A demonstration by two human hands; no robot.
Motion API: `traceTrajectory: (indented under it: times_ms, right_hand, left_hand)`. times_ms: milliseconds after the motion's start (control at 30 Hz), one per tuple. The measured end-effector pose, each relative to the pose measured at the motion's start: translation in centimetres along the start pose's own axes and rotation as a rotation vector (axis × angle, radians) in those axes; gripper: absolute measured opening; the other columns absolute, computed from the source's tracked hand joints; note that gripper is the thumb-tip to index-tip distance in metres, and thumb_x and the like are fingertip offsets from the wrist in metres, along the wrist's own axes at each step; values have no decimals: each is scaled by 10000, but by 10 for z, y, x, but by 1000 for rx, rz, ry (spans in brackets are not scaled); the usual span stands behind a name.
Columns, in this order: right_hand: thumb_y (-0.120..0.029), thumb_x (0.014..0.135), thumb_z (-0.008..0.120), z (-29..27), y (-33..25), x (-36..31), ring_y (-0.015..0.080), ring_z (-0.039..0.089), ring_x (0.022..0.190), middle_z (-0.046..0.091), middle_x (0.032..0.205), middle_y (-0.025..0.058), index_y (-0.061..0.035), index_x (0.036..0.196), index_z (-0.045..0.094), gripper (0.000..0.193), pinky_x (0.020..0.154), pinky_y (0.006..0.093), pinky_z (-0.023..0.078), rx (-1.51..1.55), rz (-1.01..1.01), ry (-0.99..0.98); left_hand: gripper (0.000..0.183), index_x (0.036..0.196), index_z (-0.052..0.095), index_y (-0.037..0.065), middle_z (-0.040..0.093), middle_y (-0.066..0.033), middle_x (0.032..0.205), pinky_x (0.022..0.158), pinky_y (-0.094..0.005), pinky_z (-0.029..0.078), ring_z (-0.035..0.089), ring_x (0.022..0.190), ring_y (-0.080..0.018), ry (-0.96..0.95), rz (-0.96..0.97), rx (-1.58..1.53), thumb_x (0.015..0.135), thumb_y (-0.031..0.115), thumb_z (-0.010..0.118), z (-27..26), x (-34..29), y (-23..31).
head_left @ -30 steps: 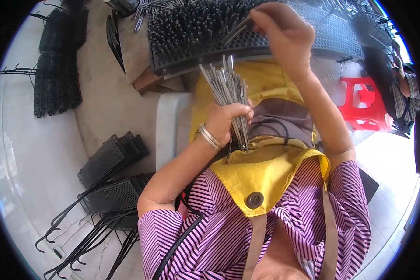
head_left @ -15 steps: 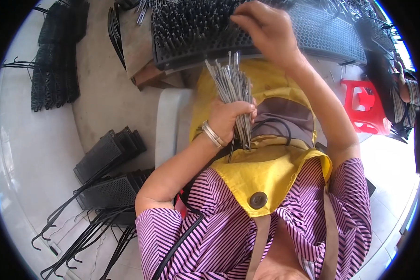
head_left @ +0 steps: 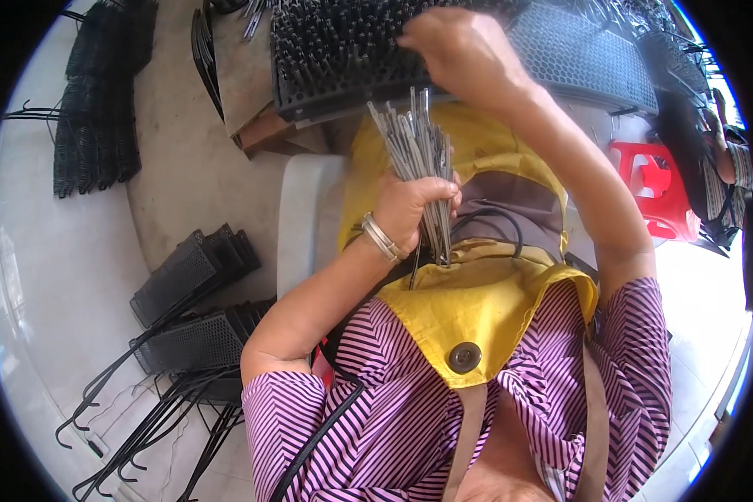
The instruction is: Inserting thin metal rods into a plastic base or holder.
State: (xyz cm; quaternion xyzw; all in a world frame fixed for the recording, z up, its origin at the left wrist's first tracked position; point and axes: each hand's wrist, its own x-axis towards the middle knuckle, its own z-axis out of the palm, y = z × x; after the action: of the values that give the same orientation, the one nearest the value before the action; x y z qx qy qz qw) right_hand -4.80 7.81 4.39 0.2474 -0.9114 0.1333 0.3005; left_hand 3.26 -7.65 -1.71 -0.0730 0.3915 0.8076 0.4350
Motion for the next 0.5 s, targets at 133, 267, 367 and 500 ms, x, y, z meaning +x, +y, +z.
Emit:
traceTrajectory:
  times_ms: [133, 267, 367, 500]
  right_hand:
    - [-62, 623, 595, 7, -11, -30, 303, 564, 619, 569, 683, 145, 39, 976, 483, 384, 524, 389, 446, -55, -5, -105]
    - [-173, 746, 611, -1, -18, -36, 299, 579, 627, 582, 679, 152, 49, 1027, 483, 380, 519, 355, 446, 78, 231, 35]
    - [-188, 742, 632, -17, -30, -50, 255, 605, 659, 596, 725, 163, 44, 1001, 522, 364, 533, 308, 454, 437, 638, -111]
    - [-111, 735, 628, -22, -32, -48, 120, 572, 584, 601, 666, 74, 52, 897, 575, 236, 510, 235, 437, 975, 922, -156]
  left_hand:
    - [389, 1022, 471, 8, 564, -82, 709, 473, -261, 461, 558, 557, -154, 12, 20, -39, 650, -53, 565, 3, 0, -1]
    - [392, 1020, 471, 5, 563, -80, 704, 473, -262, 461, 559, 557, -155, 37, 17, -24, 646, -52, 574, 4, -1, 0]
    - [387, 1005, 472, 5, 567, -80, 701, 471, -265, 457, 560, 558, -161, 43, 15, -31, 638, -54, 583, 3, -1, 0]
    - [320, 927, 499, 1, 577, -88, 709, 481, -267, 453, 559, 561, -168, -66, 51, 20, 628, -55, 597, 7, -2, 2]
